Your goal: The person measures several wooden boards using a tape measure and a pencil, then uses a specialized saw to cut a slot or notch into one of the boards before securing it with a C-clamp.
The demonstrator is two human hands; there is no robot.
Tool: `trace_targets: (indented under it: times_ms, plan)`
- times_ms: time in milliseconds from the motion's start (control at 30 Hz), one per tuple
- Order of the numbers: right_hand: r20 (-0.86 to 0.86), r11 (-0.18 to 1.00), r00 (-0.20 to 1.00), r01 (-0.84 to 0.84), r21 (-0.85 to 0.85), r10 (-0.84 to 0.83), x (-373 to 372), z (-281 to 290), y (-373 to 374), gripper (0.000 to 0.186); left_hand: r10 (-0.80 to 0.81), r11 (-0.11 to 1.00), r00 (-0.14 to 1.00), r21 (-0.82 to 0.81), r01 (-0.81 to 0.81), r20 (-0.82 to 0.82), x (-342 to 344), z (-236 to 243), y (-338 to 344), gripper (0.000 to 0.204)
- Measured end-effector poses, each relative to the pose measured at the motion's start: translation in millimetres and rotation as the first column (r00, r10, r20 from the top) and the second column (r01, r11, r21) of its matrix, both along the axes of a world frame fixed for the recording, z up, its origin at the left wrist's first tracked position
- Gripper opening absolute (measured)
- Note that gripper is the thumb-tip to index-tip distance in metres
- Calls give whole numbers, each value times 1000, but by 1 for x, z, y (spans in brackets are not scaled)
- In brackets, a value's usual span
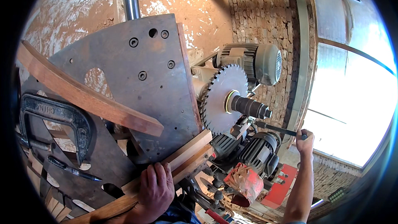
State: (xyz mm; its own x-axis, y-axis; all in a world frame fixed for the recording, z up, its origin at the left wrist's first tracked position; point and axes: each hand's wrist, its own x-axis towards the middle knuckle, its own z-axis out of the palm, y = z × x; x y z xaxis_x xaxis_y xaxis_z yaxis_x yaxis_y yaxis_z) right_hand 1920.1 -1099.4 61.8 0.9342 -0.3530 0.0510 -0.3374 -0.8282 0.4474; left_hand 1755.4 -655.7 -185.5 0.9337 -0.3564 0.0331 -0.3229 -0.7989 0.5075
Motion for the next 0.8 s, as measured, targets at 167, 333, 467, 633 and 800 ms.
trace_targets:
  times_ms: [167,333,467,633,800]
  plan:
    - [-36,993,993,114,-7,-114,10,7,-15,36,-9,1000,1000,-12,9,-14,-1,-1,0,36]
    - [16,960,963,267,79,-269,19,10,-47,35,-19,999,999,-28,18,-31,-2,-2,1,36]
    - [34,872,889,440,212,-457,29,7,-27,28,-35,999,998,-36,33,-52,-1,-1,2,37]
    - [20,847,860,498,186,-510,35,9,-23,28,-47,998,998,-39,46,-40,-1,-3,3,37]
    - [151,902,891,411,128,-428,23,0,-24,42,-82,995,992,-65,75,-99,4,3,8,38]
